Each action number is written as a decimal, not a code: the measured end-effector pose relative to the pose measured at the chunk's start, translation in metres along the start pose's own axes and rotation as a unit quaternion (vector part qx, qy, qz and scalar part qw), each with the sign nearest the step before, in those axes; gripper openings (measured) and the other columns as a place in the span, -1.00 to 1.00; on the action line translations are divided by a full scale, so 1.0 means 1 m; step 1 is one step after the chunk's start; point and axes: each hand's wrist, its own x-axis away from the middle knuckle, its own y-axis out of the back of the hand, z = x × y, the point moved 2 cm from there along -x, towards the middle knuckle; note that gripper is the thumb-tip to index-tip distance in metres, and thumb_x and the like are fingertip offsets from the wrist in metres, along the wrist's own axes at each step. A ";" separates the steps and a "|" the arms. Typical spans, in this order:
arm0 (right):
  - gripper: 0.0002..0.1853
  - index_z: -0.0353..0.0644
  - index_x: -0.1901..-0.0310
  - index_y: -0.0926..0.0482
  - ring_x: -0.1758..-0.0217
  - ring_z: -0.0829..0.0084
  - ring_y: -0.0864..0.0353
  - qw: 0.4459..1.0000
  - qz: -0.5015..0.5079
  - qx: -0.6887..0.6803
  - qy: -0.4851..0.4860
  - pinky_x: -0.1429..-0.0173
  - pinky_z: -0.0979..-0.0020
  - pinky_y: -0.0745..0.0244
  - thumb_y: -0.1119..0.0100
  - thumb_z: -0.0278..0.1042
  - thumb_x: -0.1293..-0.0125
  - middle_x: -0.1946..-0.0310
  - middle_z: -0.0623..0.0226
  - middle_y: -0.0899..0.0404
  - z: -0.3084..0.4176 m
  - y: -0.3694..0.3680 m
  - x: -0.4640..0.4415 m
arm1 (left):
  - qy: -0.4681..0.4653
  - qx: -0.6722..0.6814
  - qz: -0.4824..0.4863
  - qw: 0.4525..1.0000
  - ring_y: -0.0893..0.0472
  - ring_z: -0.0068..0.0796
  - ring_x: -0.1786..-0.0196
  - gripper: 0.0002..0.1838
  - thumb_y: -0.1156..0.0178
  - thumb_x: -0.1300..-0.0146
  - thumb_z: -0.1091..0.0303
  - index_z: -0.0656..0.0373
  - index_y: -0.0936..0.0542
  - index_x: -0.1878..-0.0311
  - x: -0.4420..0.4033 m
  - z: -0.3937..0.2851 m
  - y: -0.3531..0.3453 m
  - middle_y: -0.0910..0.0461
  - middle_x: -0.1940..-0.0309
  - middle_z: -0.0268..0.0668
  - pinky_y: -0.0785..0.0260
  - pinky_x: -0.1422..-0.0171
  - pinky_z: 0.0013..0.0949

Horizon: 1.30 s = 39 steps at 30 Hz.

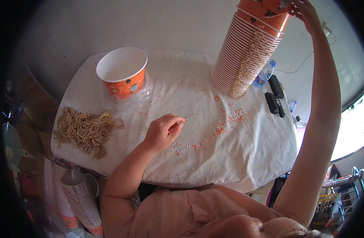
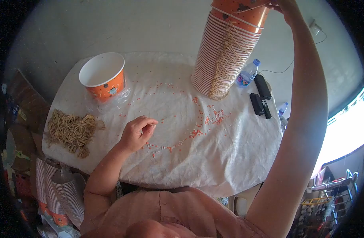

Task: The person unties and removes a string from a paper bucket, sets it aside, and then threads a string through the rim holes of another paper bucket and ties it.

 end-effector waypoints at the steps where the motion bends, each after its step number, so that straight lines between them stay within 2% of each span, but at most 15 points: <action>1: -0.48 -0.32 0.02 -0.43 0.43 0.44 -0.59 1.000 0.000 -0.001 0.001 0.32 0.41 -0.55 -0.41 -0.11 -0.17 0.40 0.23 -0.59 -0.001 0.000 0.001 | -0.002 -0.002 0.000 1.000 -0.53 -0.44 0.51 -0.89 -0.22 -0.20 0.52 0.18 -0.60 0.20 0.000 0.000 0.000 -0.56 0.46 -0.29 -0.42 0.39 -0.39; 19: -0.50 -0.28 0.02 -0.44 0.40 0.42 -0.58 1.000 -0.003 0.026 -0.006 0.29 0.40 -0.54 -0.41 -0.13 -0.17 0.37 0.23 -0.59 0.002 -0.007 0.011 | -0.007 -0.012 0.004 1.000 -0.53 -0.43 0.52 -0.89 -0.23 -0.19 0.52 0.18 -0.60 0.21 0.000 0.001 0.001 -0.54 0.50 -0.29 -0.40 0.41 -0.38; 25: -0.47 -0.26 0.03 -0.44 0.34 0.44 -0.58 0.999 -0.008 0.032 -0.028 0.29 0.42 -0.54 -0.42 -0.04 -0.16 0.37 0.23 -0.58 -0.003 -0.006 0.005 | -0.014 -0.010 0.001 1.000 -0.55 -0.42 0.50 -0.90 -0.23 -0.19 0.52 0.18 -0.60 0.22 -0.001 -0.002 0.001 -0.55 0.48 -0.28 -0.42 0.39 -0.39; 27: -0.48 -0.21 0.04 -0.46 0.33 0.46 -0.57 0.996 -0.002 0.071 -0.048 0.28 0.42 -0.54 -0.39 0.02 -0.18 0.36 0.26 -0.58 -0.005 -0.006 0.004 | -0.010 -0.008 0.004 1.000 -0.55 -0.42 0.50 -0.90 -0.22 -0.19 0.52 0.18 -0.60 0.22 -0.001 -0.002 0.002 -0.56 0.47 -0.28 -0.42 0.39 -0.38; 30: -0.50 -0.17 0.04 -0.48 0.33 0.48 -0.56 0.992 -0.004 0.119 -0.044 0.28 0.40 -0.54 -0.35 0.06 -0.20 0.33 0.28 -0.59 -0.004 -0.005 0.005 | -0.007 -0.007 0.003 1.000 -0.56 -0.42 0.49 -0.90 -0.22 -0.20 0.52 0.18 -0.60 0.22 -0.001 -0.001 0.002 -0.57 0.46 -0.29 -0.43 0.38 -0.38; 39: -0.45 -0.18 -0.04 -0.46 0.23 0.41 -0.57 0.990 -0.012 0.140 -0.012 0.23 0.35 -0.56 -0.29 0.11 -0.24 0.25 0.22 -0.59 0.000 -0.010 0.019 | -0.006 -0.014 0.004 1.000 -0.56 -0.41 0.49 -0.91 -0.22 -0.19 0.51 0.18 -0.60 0.22 -0.001 -0.003 0.002 -0.58 0.45 -0.28 -0.43 0.38 -0.38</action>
